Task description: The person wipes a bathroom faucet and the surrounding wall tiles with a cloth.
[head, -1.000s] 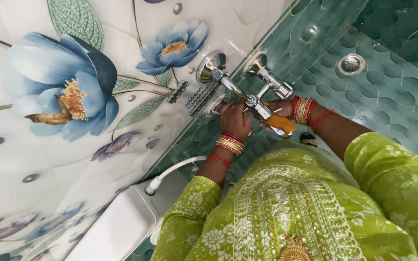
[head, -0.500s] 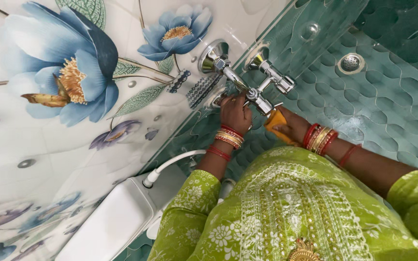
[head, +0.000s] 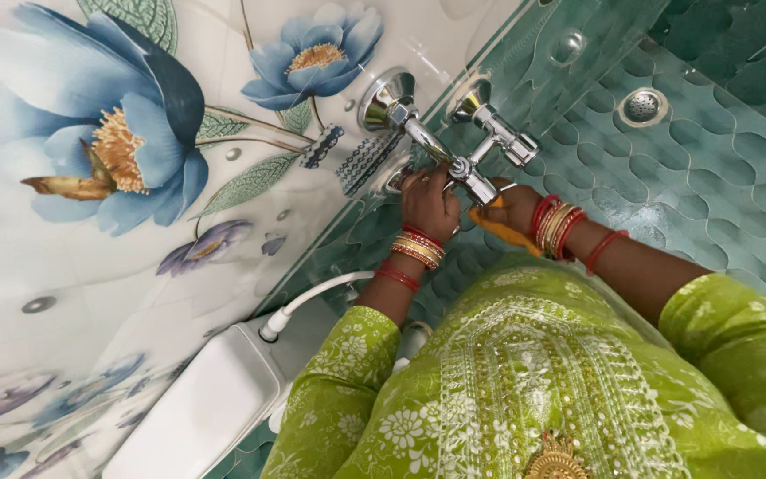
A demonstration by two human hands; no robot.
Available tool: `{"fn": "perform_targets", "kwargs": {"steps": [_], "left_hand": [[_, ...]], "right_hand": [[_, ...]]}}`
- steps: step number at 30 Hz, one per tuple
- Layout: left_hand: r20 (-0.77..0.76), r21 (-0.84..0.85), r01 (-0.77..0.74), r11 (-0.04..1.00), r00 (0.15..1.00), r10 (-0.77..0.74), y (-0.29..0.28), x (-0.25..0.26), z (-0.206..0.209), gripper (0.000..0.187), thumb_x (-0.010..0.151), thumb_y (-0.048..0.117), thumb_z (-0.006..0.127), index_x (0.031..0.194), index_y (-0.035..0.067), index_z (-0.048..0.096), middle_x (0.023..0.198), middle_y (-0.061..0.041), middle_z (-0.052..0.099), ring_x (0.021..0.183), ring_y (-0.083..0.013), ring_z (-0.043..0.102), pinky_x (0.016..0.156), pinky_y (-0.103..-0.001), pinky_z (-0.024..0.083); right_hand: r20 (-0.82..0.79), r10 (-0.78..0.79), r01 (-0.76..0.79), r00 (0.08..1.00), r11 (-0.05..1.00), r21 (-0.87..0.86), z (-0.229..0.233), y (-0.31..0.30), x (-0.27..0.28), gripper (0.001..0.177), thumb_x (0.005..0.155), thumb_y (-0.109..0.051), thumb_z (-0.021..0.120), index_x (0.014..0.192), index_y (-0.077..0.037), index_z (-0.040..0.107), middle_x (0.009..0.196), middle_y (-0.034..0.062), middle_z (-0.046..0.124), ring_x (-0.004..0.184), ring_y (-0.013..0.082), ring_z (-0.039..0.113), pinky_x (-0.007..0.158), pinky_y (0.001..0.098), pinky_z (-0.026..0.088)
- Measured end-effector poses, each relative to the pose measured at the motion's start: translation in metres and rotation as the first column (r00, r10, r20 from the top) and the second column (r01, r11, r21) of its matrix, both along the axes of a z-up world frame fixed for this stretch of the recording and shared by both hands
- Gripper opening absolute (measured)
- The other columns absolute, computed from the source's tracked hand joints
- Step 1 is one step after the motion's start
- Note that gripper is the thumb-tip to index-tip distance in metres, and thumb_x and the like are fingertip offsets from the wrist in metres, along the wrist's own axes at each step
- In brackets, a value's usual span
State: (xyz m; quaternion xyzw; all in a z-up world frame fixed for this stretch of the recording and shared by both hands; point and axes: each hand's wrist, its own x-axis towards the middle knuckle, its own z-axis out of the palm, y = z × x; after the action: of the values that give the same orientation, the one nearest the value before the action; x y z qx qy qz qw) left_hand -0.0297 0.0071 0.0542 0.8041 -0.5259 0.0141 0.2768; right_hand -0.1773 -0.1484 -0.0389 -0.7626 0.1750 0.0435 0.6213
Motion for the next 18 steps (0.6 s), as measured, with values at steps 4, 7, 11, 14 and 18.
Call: {"fn": "perform_targets", "kwargs": {"steps": [4,7,11,14,18], "left_hand": [[-0.010,0.020,-0.010,1.000,1.000,0.010,0.000,0.000,-0.004,0.048,0.084,0.015,0.054,0.130,0.001,0.060,0.087,-0.017,0.069,0.092,-0.0383,0.067,0.108,-0.052,0.044],[0.008,0.025,-0.018,1.000,1.000,0.018,0.001,-0.001,-0.004,0.049,0.084,0.014,0.054,0.132,0.002,0.060,0.085,-0.017,0.069,0.090,-0.0378,0.067,0.109,-0.053,0.043],[-0.003,0.031,-0.021,0.999,1.000,0.021,0.002,-0.001,-0.005,0.050,0.084,0.013,0.053,0.132,0.004,0.059,0.087,-0.017,0.069,0.091,-0.0373,0.067,0.110,-0.052,0.043],[0.062,-0.048,-0.005,0.999,0.998,0.008,0.001,-0.001,-0.004,0.049,0.085,0.014,0.056,0.133,0.005,0.058,0.089,-0.017,0.069,0.097,-0.0382,0.068,0.108,-0.052,0.042],[-0.011,-0.009,-0.002,1.000,1.000,0.002,0.001,-0.001,0.000,0.052,0.083,0.012,0.055,0.134,0.005,0.059,0.088,-0.017,0.070,0.092,-0.0374,0.067,0.109,-0.052,0.043]], "right_hand": [[0.085,0.178,-0.197,0.980,0.885,0.422,-0.051,-0.017,0.016,0.041,0.098,-0.031,0.067,0.130,-0.006,0.061,0.110,0.0115,0.073,0.091,0.0184,0.067,0.078,0.0357,0.057],[-0.222,0.105,0.045,0.969,0.812,0.581,-0.059,-0.015,0.004,0.047,0.104,-0.037,0.054,0.123,0.003,0.069,0.095,0.0189,0.074,0.073,0.0244,0.071,0.065,0.0393,0.059],[-0.174,-0.079,0.182,0.982,0.659,0.729,-0.055,-0.009,-0.026,0.047,0.102,-0.041,0.054,0.126,-0.001,0.060,0.103,0.0143,0.075,0.081,0.0226,0.075,0.074,0.0364,0.062],[-0.267,-0.126,0.281,0.955,0.665,0.692,-0.060,-0.005,-0.054,0.048,0.102,-0.043,0.054,0.127,-0.003,0.061,0.104,0.0118,0.075,0.081,0.0220,0.071,0.072,0.0371,0.059],[-0.194,-0.200,0.265,0.960,0.870,0.416,-0.051,-0.021,-0.089,0.046,0.102,-0.041,0.055,0.131,-0.006,0.060,0.110,0.0071,0.073,0.094,0.0157,0.071,0.083,0.0321,0.058]]}}
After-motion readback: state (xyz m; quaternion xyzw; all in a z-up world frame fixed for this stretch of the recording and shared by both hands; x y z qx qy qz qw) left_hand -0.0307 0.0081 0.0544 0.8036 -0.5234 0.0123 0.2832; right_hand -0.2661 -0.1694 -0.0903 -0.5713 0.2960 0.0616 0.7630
